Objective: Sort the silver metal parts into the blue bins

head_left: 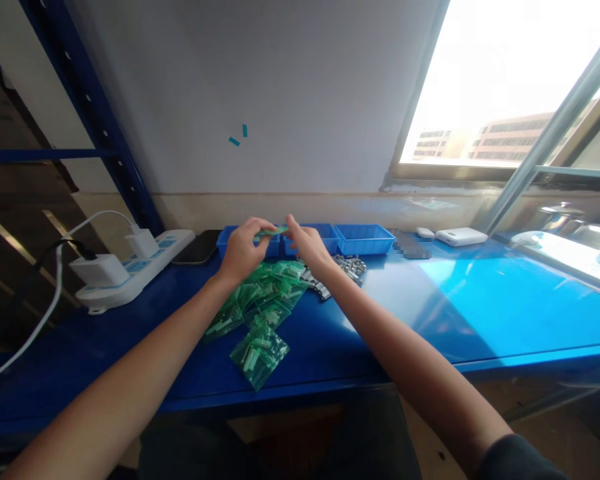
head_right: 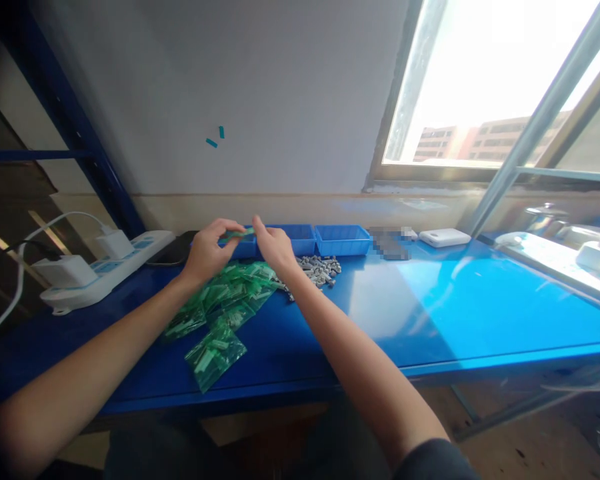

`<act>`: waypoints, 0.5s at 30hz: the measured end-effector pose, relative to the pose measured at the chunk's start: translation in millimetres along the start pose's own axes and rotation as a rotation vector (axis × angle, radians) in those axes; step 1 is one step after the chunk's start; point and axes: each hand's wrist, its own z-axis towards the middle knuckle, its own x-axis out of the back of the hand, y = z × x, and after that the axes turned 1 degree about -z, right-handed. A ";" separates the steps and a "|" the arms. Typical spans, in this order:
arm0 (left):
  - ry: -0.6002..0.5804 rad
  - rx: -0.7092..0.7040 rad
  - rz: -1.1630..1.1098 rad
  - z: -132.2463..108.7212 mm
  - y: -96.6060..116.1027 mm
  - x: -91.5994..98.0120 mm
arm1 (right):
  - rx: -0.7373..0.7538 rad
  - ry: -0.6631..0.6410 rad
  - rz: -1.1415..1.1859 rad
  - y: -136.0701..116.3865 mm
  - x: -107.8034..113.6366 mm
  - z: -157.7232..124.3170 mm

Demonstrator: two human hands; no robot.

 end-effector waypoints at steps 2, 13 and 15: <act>-0.166 -0.204 0.069 -4.4 5.9 -5.4 | -0.092 0.029 0.100 7.9 8.1 -4.5; -0.192 0.648 -0.585 3.3 11.2 -9.7 | 0.650 0.039 -0.421 16.7 19.8 -21.4; -0.064 0.571 -0.494 5.7 2.6 -5.8 | 0.679 0.006 -0.493 13.5 13.9 -26.2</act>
